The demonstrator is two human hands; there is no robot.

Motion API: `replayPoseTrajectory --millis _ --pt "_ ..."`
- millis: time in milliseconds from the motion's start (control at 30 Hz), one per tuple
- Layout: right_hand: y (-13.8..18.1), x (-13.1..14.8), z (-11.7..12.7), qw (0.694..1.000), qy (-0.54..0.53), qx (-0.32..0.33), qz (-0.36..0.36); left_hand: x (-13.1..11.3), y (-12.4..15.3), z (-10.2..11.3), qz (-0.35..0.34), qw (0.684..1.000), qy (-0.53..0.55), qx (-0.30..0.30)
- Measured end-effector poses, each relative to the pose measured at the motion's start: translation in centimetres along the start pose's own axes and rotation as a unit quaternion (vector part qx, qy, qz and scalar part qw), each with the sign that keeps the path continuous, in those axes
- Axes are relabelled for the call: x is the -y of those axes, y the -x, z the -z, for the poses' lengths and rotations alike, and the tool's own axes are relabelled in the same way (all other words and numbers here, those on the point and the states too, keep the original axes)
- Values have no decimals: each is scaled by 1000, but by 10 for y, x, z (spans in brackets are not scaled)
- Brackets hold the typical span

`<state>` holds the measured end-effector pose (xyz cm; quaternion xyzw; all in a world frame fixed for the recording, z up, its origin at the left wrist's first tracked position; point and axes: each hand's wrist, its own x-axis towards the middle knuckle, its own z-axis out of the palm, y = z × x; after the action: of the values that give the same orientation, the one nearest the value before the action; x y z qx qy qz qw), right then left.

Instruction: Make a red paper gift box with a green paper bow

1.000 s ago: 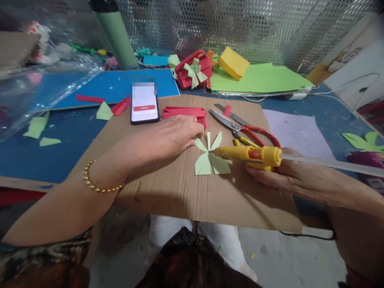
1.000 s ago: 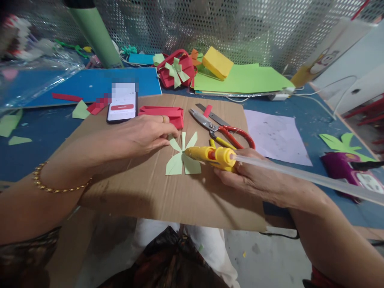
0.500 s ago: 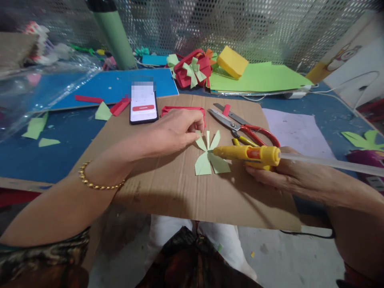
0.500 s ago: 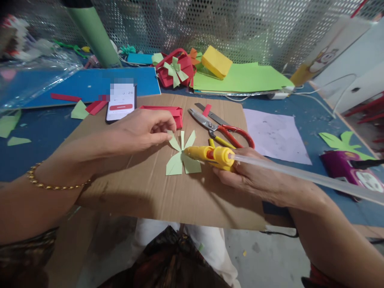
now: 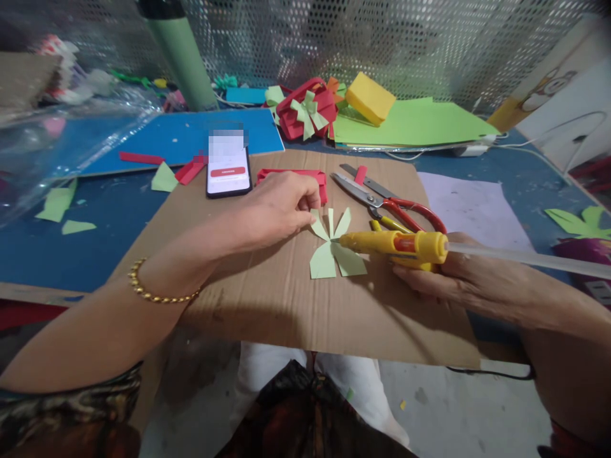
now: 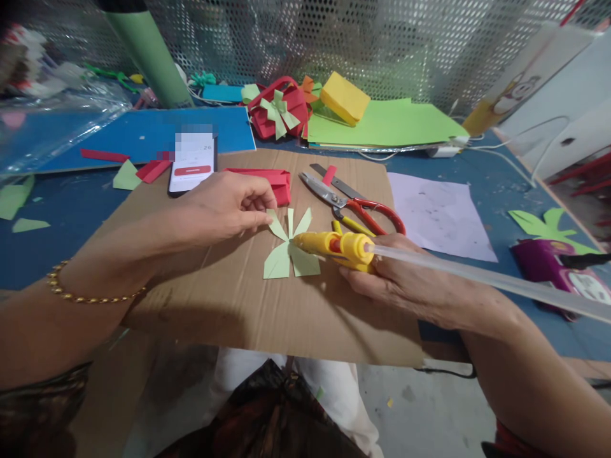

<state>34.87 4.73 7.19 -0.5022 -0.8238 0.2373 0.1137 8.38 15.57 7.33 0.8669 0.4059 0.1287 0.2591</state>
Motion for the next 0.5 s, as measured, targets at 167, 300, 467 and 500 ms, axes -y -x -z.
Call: replayPoseTrajectory --millis 167,300,467,500 --pt "-2 1 1 1000 5 10 5 10 -3 -4 -29 1000 -7 3" --pt "-1 -2 1 1000 17 18 -19 11 -4 -4 -25 1000 -6 8" --pt "3 -4 3 999 21 11 -24 6 -2 -1 -4 1000 -19 12" --pt "3 -4 3 999 21 10 -23 5 -2 -1 -1 1000 -21 11"
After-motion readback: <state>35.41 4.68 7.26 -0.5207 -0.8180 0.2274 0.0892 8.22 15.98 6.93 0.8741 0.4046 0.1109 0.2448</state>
